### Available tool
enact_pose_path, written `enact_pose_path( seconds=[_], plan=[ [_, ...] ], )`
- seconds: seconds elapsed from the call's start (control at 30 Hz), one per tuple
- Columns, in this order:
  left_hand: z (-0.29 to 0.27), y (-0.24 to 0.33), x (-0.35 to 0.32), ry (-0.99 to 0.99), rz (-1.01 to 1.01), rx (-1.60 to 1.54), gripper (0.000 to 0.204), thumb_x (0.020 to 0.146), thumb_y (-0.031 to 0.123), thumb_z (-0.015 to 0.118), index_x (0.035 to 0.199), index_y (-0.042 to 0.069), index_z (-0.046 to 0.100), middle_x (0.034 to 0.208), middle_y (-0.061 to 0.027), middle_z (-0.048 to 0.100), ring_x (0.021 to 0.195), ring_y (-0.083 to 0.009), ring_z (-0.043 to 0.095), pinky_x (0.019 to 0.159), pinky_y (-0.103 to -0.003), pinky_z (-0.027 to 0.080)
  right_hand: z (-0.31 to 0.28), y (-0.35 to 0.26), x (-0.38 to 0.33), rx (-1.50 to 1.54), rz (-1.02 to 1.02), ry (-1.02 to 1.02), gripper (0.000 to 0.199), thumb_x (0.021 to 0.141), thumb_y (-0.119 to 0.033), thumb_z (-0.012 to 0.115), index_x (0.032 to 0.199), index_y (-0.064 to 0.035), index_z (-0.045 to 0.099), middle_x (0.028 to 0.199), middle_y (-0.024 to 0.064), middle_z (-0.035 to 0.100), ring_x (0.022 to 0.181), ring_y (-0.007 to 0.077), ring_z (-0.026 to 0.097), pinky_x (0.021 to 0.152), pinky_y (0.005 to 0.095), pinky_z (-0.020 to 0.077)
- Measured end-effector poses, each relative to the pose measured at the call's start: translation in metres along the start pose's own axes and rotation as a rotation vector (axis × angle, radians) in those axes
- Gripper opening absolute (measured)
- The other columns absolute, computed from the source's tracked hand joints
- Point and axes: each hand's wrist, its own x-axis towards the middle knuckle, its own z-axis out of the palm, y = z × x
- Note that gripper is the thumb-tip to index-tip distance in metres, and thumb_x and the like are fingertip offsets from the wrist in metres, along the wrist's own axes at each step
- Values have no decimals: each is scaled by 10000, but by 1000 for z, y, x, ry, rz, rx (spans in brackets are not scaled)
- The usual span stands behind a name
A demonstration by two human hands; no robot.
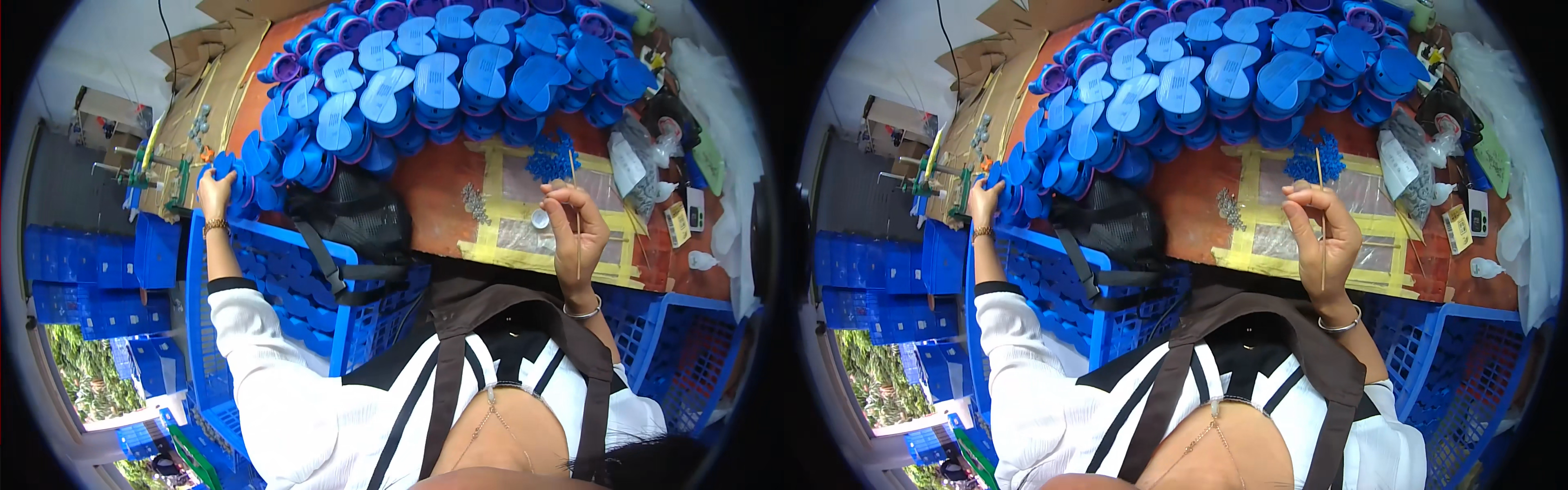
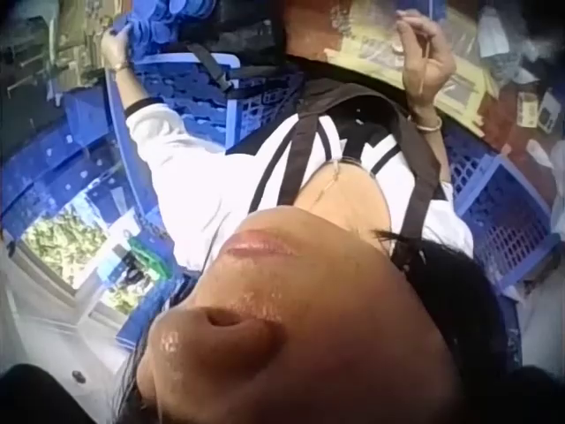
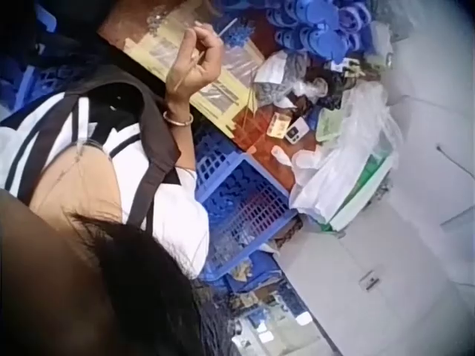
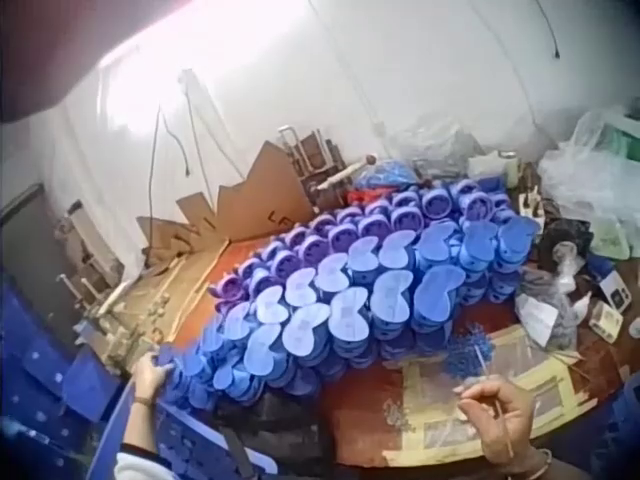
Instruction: Apply glue to blue plastic components using a thin stick and organize them into crates.
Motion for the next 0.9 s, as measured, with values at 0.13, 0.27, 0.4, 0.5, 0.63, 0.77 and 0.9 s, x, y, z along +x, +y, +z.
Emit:
enact_pose_path(
  seconds=[0.13, 0.27, 0.4, 0.5, 0.63, 0.77, 0.9],
  plan=[
    [-16, 52, -26, 74, 95, 158, 657, 728, 433, 728, 1193, -6, 578, 1115, -223, 630, 1049, -352, 600, 891, -435, 468, 3, 4, 4, 9, 1, 13, 93, 881, 25, 588, 972, 14, 605, 1024, 93, 604, 944, 135, 584, 824, 246, 473],
    [-26, 71, 6, 421, 361, 249, 649, 770, 490, 678, 1163, -19, 591, 1100, -200, 624, 940, -348, 621, 822, -426, 493, 12, 5, 8, 12, 16, 17, 88, 890, 18, 576, 973, 19, 605, 1009, 101, 606, 930, 139, 586, 819, 248, 477],
    [1, 104, 112, -304, 17, -581, 798, 740, 566, 697, 1242, -31, 526, 1191, -224, 570, 962, -328, 623, 764, -424, 531, 17, 1, 11, -78, -61, 15, 92, 903, 36, 527, 956, 30, 602, 954, 110, 605, 836, 137, 578, 784, 246, 464],
    [29, 135, 159, -542, -252, -821, 999, 738, 603, 684, 1411, -20, 287, 1300, -270, 456, 1104, -387, 551, 873, -488, 496, 10, 0, 9, -191, -136, 57, 101, 907, 32, 505, 946, 37, 598, 926, 120, 599, 802, 160, 569, 773, 257, 450],
    [80, 138, 196, -685, -361, -724, 1037, 725, 645, 666, 1454, 55, 225, 1361, -278, 384, 1190, -403, 483, 952, -545, 424, -4, 3, 2, -264, -158, 153, 110, 917, -8, 509, 957, 40, 599, 930, 130, 606, 802, 173, 566, 774, 279, 465],
    [115, 133, 197, -877, -285, -325, 1112, 671, 710, 663, 1398, -46, 293, 1375, -266, 412, 1231, -337, 470, 991, -534, 383, -5, 11, 9, -312, -149, 212, 123, 924, -21, 512, 977, 40, 604, 948, 137, 614, 812, 182, 570, 783, 284, 472],
    [92, 155, 147, -1231, -113, -570, 728, 818, 548, 641, 1297, 22, 486, 1233, -160, 585, 1083, -247, 589, 952, -450, 454, -1, 14, 15, -341, -166, 238, 121, 923, -23, 517, 975, 42, 605, 952, 139, 616, 814, 181, 570, 783, 285, 475]
  ],
)
